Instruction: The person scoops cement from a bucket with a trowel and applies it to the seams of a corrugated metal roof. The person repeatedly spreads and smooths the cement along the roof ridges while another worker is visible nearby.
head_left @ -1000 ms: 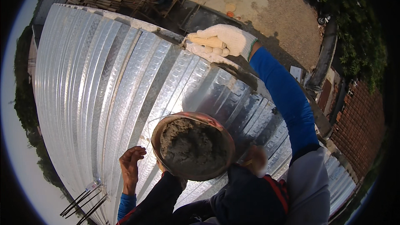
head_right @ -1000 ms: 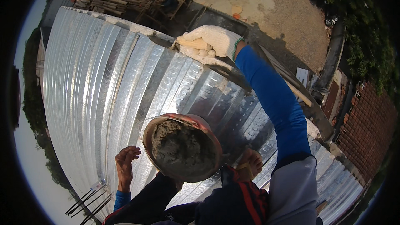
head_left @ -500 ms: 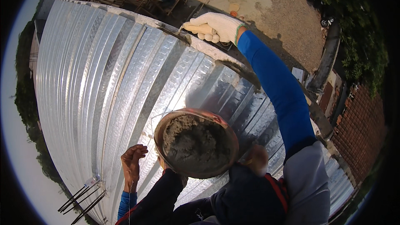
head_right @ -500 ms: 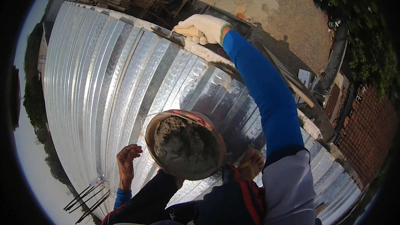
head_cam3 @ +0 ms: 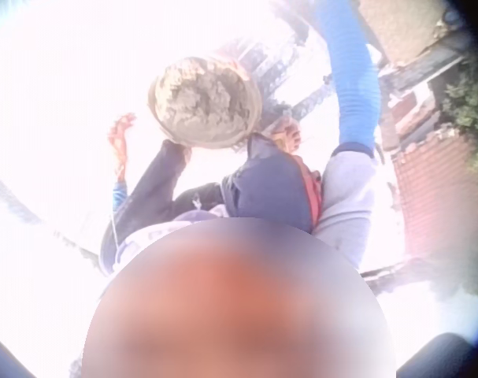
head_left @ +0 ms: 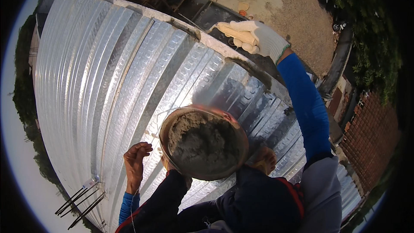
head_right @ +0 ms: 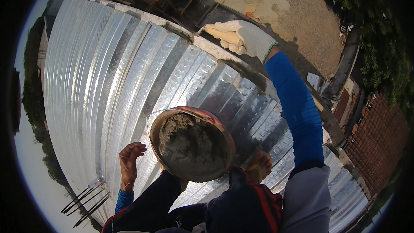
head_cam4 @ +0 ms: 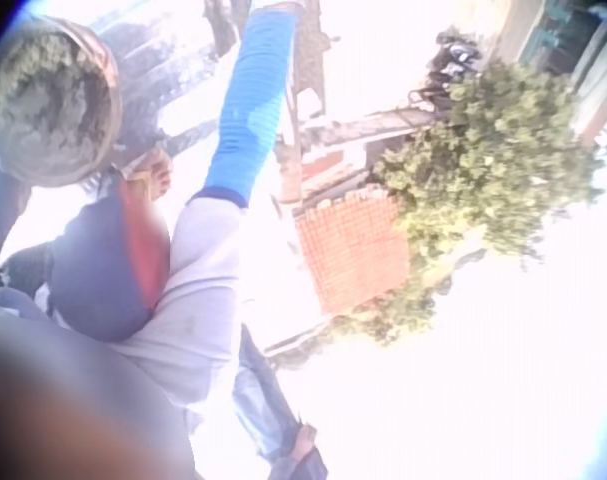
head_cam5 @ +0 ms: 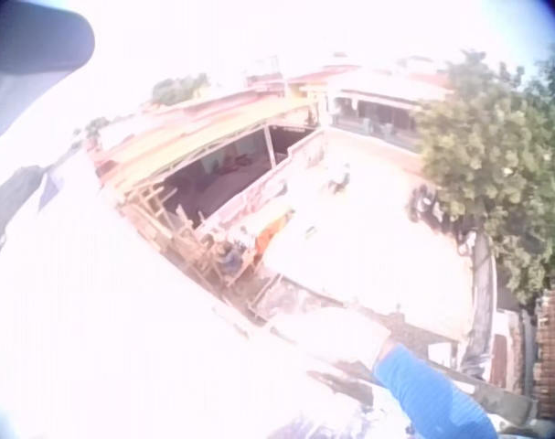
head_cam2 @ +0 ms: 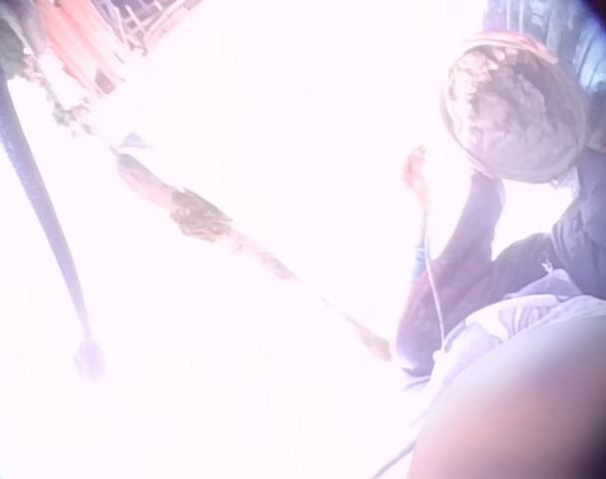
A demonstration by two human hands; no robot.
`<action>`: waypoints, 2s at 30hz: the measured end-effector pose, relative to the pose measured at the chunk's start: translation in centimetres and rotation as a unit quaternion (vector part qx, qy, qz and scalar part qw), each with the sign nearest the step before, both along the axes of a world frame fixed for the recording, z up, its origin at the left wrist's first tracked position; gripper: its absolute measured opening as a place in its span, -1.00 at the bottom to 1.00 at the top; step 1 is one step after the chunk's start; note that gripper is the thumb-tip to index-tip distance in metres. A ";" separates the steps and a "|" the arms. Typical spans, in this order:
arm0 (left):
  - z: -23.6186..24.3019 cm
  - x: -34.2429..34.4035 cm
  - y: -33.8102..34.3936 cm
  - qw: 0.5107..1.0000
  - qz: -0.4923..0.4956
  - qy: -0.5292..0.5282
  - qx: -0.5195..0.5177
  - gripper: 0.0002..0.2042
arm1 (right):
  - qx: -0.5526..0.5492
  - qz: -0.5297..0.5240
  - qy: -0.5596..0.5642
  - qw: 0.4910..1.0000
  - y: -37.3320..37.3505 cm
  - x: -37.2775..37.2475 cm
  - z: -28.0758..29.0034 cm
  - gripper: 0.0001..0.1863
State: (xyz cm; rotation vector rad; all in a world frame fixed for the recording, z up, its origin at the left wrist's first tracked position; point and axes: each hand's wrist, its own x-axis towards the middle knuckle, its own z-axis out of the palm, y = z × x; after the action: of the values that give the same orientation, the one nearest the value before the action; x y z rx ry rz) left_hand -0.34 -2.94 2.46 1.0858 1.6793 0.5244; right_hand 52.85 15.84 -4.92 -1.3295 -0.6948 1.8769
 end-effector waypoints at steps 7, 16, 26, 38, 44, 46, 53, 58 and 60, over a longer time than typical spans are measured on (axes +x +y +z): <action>0.0 0.1 0.0 1.000 -0.005 -0.013 0.001 -0.74 | -0.092 -0.076 0.095 0.988 -7.3 -2.4 -2.2 -0.47; 0.0 0.6 0.0 1.000 -0.019 -0.014 0.010 -0.74 | -0.085 -0.121 0.235 0.961 -12.8 -8.8 -2.2 -0.49; -0.2 0.2 -0.4 0.999 -0.016 -0.034 0.021 -0.76 | -0.034 -0.144 0.320 0.936 -10.8 -12.6 -1.9 -0.43; 0.1 0.1 -0.3 0.999 -0.026 -0.025 0.026 -0.75 | -0.057 -0.148 0.330 0.931 -11.5 -11.2 -2.2 -0.33; -0.1 -0.1 -0.4 0.999 -0.023 -0.019 0.021 -0.75 | -0.076 -0.148 0.370 0.914 -11.6 -11.7 -2.2 -0.42; -0.1 -0.1 -0.4 1.000 -0.014 -0.018 0.011 -0.75 | -0.069 -0.152 0.367 0.915 -11.5 -12.4 -1.9 -0.43; 0.0 0.3 -0.3 0.999 -0.018 -0.028 0.022 -0.76 | -0.022 -0.158 0.342 0.926 -9.9 -13.3 -0.8 -0.40; 0.0 0.1 -0.4 1.000 -0.007 -0.021 0.011 -0.75 | 0.007 -0.150 0.280 0.948 -9.4 -12.4 -1.2 -0.40; 0.0 -0.1 -0.5 1.000 -0.006 -0.019 0.011 -0.75 | -0.018 -0.152 0.236 0.960 -9.6 -11.6 -1.2 -0.42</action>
State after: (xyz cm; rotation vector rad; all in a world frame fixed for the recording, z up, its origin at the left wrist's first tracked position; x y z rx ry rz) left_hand -0.46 -3.42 2.42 1.0958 1.6370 0.5541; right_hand 41.22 6.25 -6.08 -0.8913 -0.1967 1.8557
